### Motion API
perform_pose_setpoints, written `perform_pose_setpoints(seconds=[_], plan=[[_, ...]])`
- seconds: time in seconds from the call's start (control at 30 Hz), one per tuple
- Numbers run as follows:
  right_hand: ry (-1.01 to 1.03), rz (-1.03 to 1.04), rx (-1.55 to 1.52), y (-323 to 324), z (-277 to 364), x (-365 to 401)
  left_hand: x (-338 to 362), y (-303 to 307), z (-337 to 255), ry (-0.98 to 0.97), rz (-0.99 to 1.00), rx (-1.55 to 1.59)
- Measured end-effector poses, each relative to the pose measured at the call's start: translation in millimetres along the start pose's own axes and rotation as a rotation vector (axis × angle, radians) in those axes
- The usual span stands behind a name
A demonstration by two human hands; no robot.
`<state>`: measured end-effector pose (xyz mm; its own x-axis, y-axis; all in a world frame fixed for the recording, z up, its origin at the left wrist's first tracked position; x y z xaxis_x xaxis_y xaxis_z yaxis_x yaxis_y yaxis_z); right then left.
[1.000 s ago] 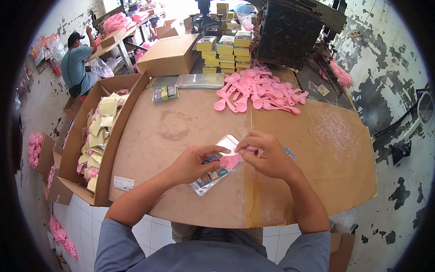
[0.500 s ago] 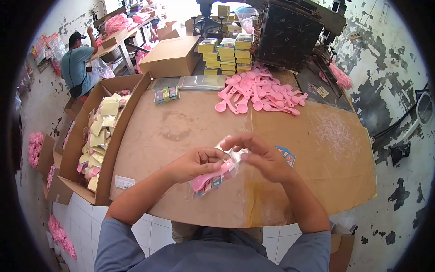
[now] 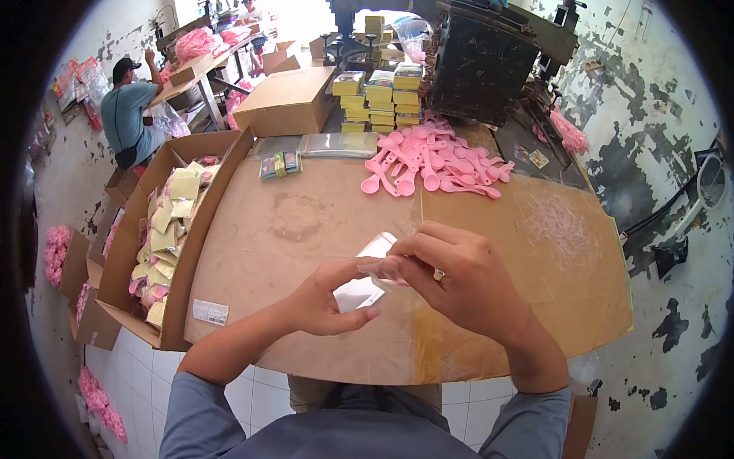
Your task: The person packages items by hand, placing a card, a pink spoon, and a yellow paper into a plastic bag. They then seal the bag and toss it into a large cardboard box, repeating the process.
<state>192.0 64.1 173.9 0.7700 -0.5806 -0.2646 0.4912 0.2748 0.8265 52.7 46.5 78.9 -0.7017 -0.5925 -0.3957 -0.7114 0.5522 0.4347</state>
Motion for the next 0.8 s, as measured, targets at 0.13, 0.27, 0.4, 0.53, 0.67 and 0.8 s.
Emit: perform_pose_setpoints(seconds=[0.13, 0.27, 0.4, 0.53, 0.67, 0.8], plan=[[-0.029, -0.013, -0.076, -6, 0, -3, 0, 1, 2, 0.036, -0.1, 0.005], [0.062, -0.153, 0.118, -10, -3, -1, 6, 2, 18, 0.151, -0.171, 0.123], [0.205, -0.143, 0.514, -24, 23, -4, 11, 6, 21, 0.243, -0.215, 0.086], [0.231, -0.154, 0.735, -45, 21, -7, 9, 6, 15, 0.304, -0.208, -0.068], [0.189, -0.117, 0.784, -56, 14, -12, 8, 3, 14, 0.272, -0.198, -0.205], [0.075, -0.258, 0.523, -26, -8, -8, 5, 12, 6, 0.259, -0.202, -0.231]])
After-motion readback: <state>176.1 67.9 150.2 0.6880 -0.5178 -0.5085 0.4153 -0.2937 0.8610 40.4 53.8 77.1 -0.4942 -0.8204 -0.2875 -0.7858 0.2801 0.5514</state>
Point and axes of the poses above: each hand's wrist, its own x-axis away from the middle knuckle, its own y-axis out of the back of the hand, z = x × y, the point moved 8 cm from there along -x, towards the middle knuckle, and after that the axes turned 15 degrees about z, right-handed, at the moved point
